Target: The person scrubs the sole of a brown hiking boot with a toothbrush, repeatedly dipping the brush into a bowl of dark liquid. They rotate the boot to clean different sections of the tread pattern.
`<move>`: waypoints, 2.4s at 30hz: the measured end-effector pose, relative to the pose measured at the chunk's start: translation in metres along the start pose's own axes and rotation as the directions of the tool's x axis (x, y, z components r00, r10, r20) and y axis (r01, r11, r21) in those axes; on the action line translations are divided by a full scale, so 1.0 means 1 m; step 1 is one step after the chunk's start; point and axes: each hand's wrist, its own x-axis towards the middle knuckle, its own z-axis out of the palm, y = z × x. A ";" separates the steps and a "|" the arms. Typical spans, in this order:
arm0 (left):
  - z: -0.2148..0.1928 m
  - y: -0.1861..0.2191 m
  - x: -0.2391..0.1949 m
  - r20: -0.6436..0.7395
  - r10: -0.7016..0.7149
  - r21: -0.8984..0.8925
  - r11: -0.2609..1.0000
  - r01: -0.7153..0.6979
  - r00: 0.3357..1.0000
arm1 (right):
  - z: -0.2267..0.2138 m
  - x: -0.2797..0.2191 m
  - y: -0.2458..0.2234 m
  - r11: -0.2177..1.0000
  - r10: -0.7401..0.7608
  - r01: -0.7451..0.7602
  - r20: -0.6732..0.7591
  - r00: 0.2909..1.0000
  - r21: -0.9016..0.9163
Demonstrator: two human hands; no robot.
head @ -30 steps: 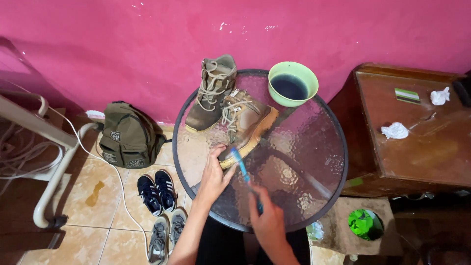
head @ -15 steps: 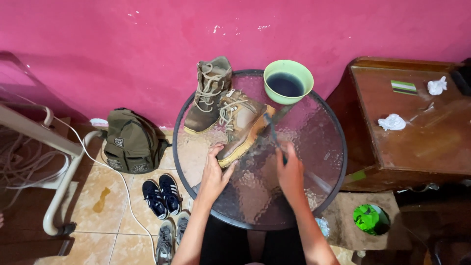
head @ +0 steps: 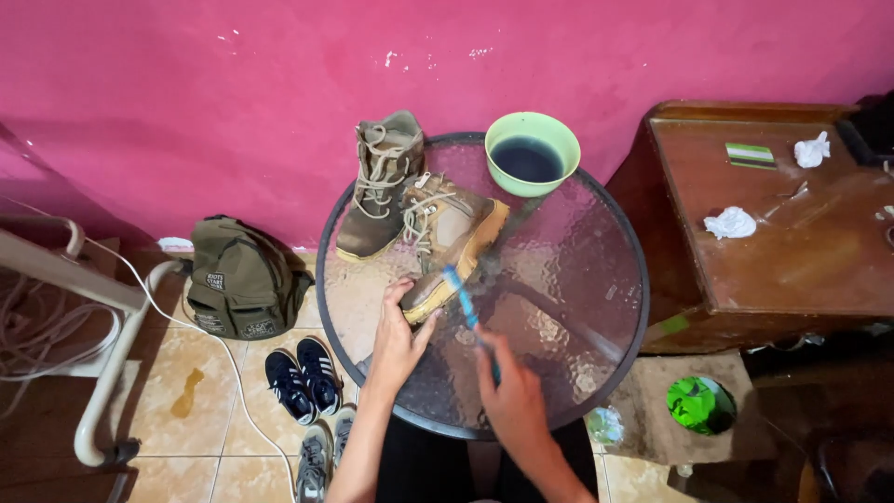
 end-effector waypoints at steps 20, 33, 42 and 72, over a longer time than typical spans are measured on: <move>-0.002 0.010 0.005 -0.036 -0.064 0.010 0.998 0.065 0.997 | -0.018 0.138 0.037 0.995 0.097 -0.098 -0.234 0.967 0.006; -0.002 0.004 0.003 -0.029 0.040 -0.017 0.999 -0.041 0.999 | -0.004 0.005 0.002 0.993 0.101 -0.099 0.015 0.995 -0.064; -0.002 0.004 0.002 -0.004 0.028 -0.014 1.000 -0.028 1.000 | 0.013 -0.018 0.002 0.999 -0.046 0.046 -0.023 0.999 0.002; 0.000 0.007 0.002 -0.044 -0.042 0.028 0.999 0.043 0.998 | -0.001 0.109 0.050 0.943 -0.116 -0.023 -0.391 0.913 -0.333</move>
